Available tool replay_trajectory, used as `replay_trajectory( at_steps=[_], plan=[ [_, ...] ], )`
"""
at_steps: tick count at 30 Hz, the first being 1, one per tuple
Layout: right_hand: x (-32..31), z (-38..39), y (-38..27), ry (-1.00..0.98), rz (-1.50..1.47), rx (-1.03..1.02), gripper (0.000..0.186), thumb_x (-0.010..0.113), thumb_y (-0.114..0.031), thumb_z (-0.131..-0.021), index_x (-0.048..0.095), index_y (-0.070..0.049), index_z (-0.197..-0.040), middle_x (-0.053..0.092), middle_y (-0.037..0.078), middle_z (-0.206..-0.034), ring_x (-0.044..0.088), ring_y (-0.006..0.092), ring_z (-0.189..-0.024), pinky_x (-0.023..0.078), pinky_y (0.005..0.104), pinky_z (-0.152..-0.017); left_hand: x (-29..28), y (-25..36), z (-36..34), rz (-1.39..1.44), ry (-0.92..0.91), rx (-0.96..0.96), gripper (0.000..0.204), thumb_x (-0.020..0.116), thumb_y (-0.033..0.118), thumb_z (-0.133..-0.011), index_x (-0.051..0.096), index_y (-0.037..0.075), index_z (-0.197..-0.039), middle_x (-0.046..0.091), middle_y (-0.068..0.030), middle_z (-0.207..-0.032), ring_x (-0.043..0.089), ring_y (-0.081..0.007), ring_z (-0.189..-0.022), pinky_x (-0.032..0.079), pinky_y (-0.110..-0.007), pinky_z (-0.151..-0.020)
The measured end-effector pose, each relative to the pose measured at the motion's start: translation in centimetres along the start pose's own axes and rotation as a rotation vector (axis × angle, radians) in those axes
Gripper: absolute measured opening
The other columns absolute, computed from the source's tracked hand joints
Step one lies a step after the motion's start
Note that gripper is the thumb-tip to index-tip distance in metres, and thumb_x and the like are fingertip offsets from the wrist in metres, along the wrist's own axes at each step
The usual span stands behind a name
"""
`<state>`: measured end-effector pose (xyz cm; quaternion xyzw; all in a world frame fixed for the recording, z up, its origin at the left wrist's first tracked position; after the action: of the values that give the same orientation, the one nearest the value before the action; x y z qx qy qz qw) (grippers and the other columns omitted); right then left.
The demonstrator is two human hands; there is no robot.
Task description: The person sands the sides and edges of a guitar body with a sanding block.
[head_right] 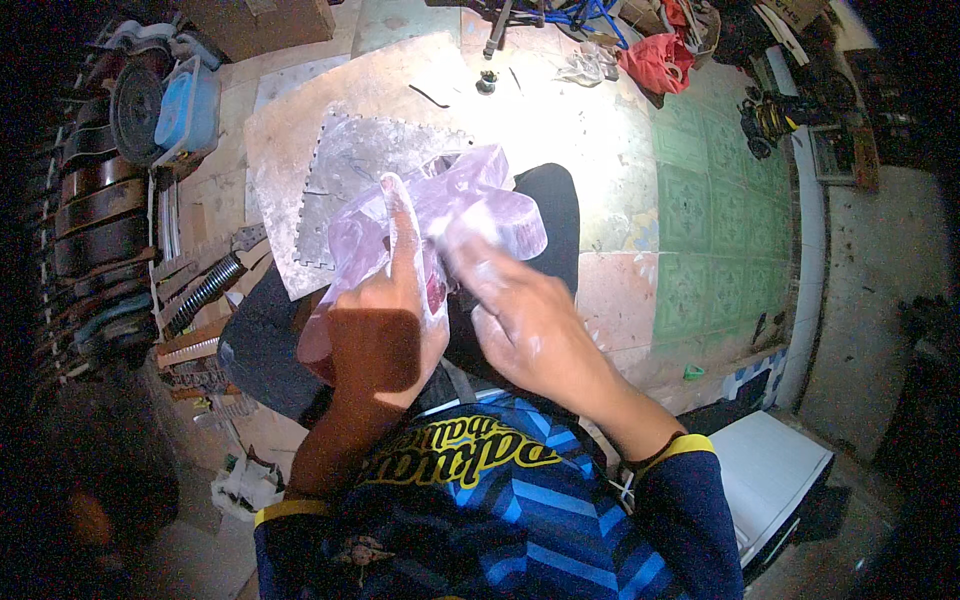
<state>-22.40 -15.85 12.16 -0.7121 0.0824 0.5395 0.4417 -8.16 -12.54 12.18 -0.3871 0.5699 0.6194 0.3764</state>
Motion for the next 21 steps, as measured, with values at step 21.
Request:
replay_trajectory(
  at_steps=[21],
  plan=[
    [0.9, -0.3, 0.0, 0.010, -0.127, 0.182, 0.067, 0.051, 0.006, -0.080, 0.049, 0.005, -0.146, 0.046, 0.031, -0.152, 0.055, 0.0470, -0.132, 0.049, 0.0459, -0.106, 0.6, 0.4, -0.4, 0.036, -0.093, -0.076, 0.114, 0.078, 0.016, -0.076, 0.008, 0.004, -0.165, 0.066, -0.0191, -0.066, 0.069, -0.0400, -0.063, 0.055, -0.049, -0.062]
  ],
)
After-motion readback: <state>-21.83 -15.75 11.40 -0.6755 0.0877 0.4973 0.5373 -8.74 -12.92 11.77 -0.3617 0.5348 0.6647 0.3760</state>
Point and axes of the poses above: each hand's wrist, its own z-axis away from the middle knuckle, its own x-axis out of the palm, y = z × x, the point moved 5 cm from there along -z, towards the middle knuckle
